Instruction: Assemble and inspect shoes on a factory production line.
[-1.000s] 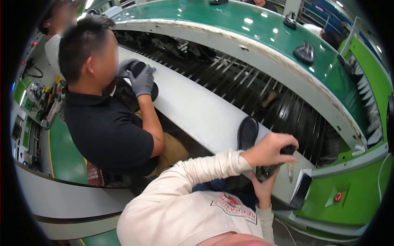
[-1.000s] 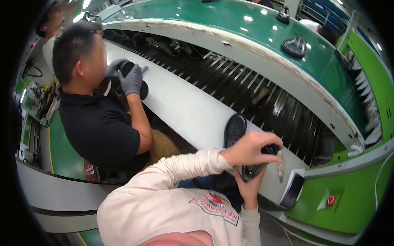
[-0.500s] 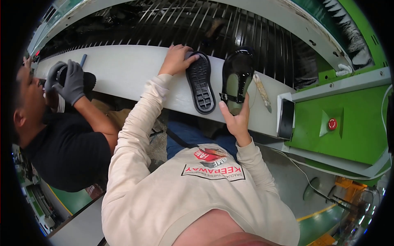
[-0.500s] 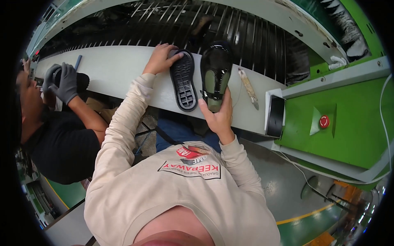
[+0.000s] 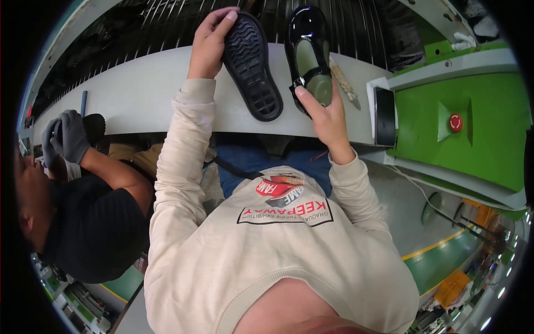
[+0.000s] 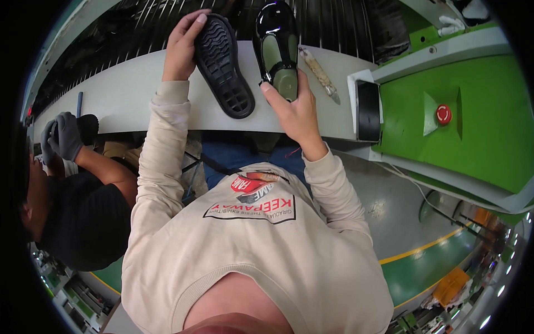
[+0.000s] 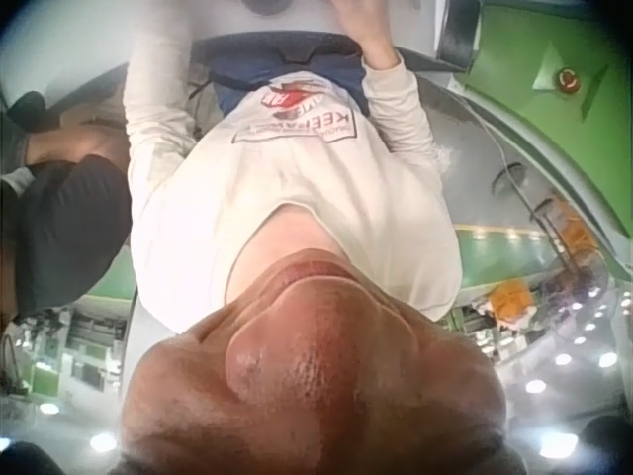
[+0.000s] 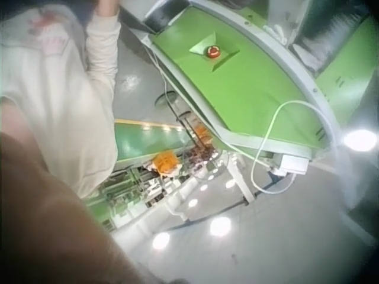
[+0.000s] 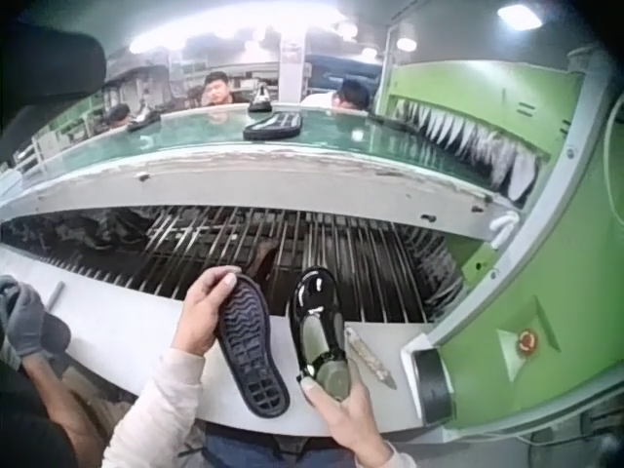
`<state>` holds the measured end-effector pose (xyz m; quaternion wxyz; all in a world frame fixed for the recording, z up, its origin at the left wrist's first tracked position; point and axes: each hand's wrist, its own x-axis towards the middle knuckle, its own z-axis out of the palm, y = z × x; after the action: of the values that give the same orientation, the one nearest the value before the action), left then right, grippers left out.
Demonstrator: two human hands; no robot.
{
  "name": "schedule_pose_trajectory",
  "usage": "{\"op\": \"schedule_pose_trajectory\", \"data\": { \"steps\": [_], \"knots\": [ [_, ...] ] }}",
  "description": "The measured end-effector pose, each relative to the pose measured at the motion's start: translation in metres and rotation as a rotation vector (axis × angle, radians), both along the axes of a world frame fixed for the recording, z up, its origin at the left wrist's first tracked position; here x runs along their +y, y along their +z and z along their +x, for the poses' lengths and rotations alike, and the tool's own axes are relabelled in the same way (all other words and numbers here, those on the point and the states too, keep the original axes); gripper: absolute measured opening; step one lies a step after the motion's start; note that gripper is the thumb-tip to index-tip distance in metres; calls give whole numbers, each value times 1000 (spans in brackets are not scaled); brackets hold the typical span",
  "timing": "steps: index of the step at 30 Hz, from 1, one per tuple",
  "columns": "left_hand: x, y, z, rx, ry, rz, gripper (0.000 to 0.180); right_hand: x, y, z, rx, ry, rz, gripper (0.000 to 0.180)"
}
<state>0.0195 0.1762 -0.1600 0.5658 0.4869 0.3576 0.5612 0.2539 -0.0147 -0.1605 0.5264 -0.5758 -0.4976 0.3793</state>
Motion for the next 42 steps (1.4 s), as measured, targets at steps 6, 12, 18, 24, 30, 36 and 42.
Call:
{"op": "schedule_pose_trajectory", "data": {
  "steps": [6, 12, 18, 24, 30, 36, 42],
  "knots": [
    [-16, 22, 22, -17, -57, 9, 26, -9, 2, 4, 65, -15, 8, 56],
    [-6, 21, 28, -681, -604, 120, 59, -18, 5, -3, 97, -10, 4, 55],
    [-20, 34, 25, -172, -192, -4, 74, -31, 2, -10, 117, -18, 21, 57],
    [-53, 61, 34, -136, -192, 94, 73, -53, -1, -25, 148, -11, 88, 67],
    [-100, 75, 29, -33, -166, 364, 47, -74, -12, -34, 35, 147, 208, 80],
    [-117, 80, 34, 45, -85, 442, 64, -74, -9, -38, 48, 232, 243, 80],
    [-121, 81, 38, 81, -65, 464, 64, -73, -11, -37, 23, 247, 259, 81]
  ]
}}
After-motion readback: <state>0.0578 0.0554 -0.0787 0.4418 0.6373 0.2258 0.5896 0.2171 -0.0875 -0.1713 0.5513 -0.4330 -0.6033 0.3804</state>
